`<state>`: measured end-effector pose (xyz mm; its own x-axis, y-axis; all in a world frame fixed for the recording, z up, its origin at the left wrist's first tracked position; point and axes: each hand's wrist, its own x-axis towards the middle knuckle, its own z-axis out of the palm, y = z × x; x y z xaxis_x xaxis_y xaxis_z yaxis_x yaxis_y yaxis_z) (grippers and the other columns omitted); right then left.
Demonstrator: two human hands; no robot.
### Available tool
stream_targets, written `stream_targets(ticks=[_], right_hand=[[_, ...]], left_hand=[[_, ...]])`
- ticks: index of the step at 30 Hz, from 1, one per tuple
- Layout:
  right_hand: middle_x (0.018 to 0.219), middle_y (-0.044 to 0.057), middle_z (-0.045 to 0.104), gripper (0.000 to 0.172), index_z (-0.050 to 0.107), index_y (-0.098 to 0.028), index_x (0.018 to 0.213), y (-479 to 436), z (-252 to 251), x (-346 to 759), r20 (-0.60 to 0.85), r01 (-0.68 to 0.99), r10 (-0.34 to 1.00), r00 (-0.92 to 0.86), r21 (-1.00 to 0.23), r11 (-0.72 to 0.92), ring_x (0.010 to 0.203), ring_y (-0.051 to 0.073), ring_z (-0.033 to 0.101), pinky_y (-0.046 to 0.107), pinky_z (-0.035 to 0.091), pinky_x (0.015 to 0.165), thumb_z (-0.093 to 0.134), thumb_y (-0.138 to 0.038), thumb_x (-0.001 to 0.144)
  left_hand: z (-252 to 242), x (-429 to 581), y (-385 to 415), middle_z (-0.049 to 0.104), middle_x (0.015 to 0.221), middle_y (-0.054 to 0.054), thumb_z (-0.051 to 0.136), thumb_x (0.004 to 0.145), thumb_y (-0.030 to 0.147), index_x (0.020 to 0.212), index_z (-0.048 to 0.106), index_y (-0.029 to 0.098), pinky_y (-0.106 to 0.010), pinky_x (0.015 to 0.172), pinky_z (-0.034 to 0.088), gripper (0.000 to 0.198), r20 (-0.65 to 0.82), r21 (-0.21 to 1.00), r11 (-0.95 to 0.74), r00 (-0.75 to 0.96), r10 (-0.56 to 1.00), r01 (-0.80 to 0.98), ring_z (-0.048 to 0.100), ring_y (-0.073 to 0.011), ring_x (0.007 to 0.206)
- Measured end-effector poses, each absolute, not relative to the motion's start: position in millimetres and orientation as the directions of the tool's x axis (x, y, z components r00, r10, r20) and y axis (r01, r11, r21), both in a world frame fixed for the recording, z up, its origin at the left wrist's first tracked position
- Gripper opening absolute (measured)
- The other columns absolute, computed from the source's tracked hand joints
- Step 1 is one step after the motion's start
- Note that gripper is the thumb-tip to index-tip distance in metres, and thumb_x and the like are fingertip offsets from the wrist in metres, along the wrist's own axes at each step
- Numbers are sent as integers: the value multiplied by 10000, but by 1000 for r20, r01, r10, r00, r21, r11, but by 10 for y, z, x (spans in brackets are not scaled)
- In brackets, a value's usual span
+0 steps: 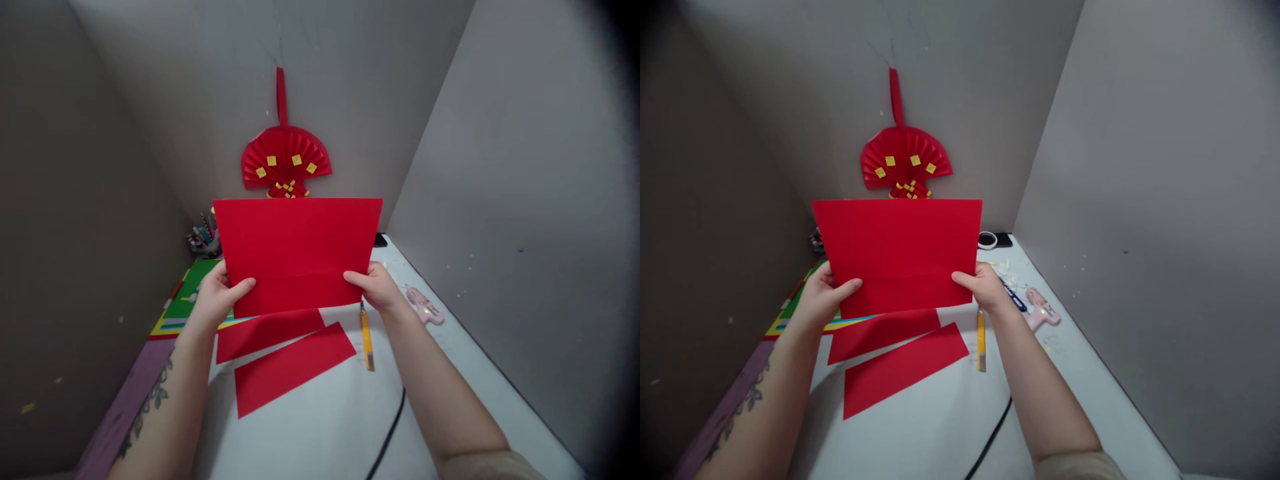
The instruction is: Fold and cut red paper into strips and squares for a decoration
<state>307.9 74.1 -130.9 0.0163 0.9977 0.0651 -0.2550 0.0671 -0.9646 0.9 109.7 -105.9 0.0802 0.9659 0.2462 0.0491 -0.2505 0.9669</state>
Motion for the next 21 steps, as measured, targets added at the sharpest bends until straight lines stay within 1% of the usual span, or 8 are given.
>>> stream_targets(ticks=[4,8,11,13,15,18,20,21], right_hand=[[915,61,736,325,730,-187,896,738,-1313,3065,82,-287,997,-2,-955,78,833,252,687,388,536,776,786,-282,591],[908,51,734,324,728,-200,887,740,-1323,3069,101,-319,995,-20,-944,89,841,250,681,393,531,791,797,-266,578],[939,39,727,361,726,-226,910,712,-1304,3101,145,-334,989,-12,-933,133,878,252,674,385,530,805,812,-296,566],[905,45,728,354,737,-225,872,665,-1265,3127,152,-282,988,-38,-950,135,845,247,676,357,539,766,825,-337,548],[871,57,723,325,748,-218,814,611,-1218,3144,139,-202,988,-73,-972,122,785,241,677,337,544,701,830,-371,539],[843,59,701,224,735,-219,684,569,-1181,3139,196,-155,978,-72,-971,183,741,228,668,332,539,647,816,-393,569],[791,50,680,213,695,-217,586,579,-1187,3131,255,-156,964,-68,-958,242,705,212,655,326,532,618,803,-400,592],[777,48,672,218,682,-217,578,592,-1193,3134,269,-146,959,-85,-956,255,692,207,648,324,530,608,793,-401,609]], left_hand=[[-1083,-16,1109,728,907,-68,798,587,295,958,618,167,-324,687,571,432,213,977,-213,41,976,7,691,-216,771],[-1111,-39,1122,731,872,-66,814,548,280,892,658,162,-346,696,567,396,208,978,-207,36,977,-38,687,-233,765],[-1084,-72,1119,723,787,-51,830,521,298,785,693,167,-328,682,560,325,276,960,-273,57,959,-65,675,-218,725],[-1020,-105,1099,711,733,-53,836,514,335,661,697,176,-304,661,553,258,367,930,-362,141,919,-60,662,-203,701],[-930,-132,1063,699,687,-63,828,530,389,552,683,189,-282,617,542,249,426,902,-430,236,873,-37,648,-185,663],[-818,-147,1006,681,629,-59,805,568,443,507,683,218,-273,564,526,263,442,888,-460,286,850,-1,627,-164,602],[-795,-154,991,673,601,-57,805,555,463,489,679,229,-290,572,529,274,448,883,-470,287,847,8,623,-169,594],[-799,-164,994,673,597,-59,805,549,470,484,678,232,-301,582,533,278,451,881,-474,284,846,14,625,-176,598]])
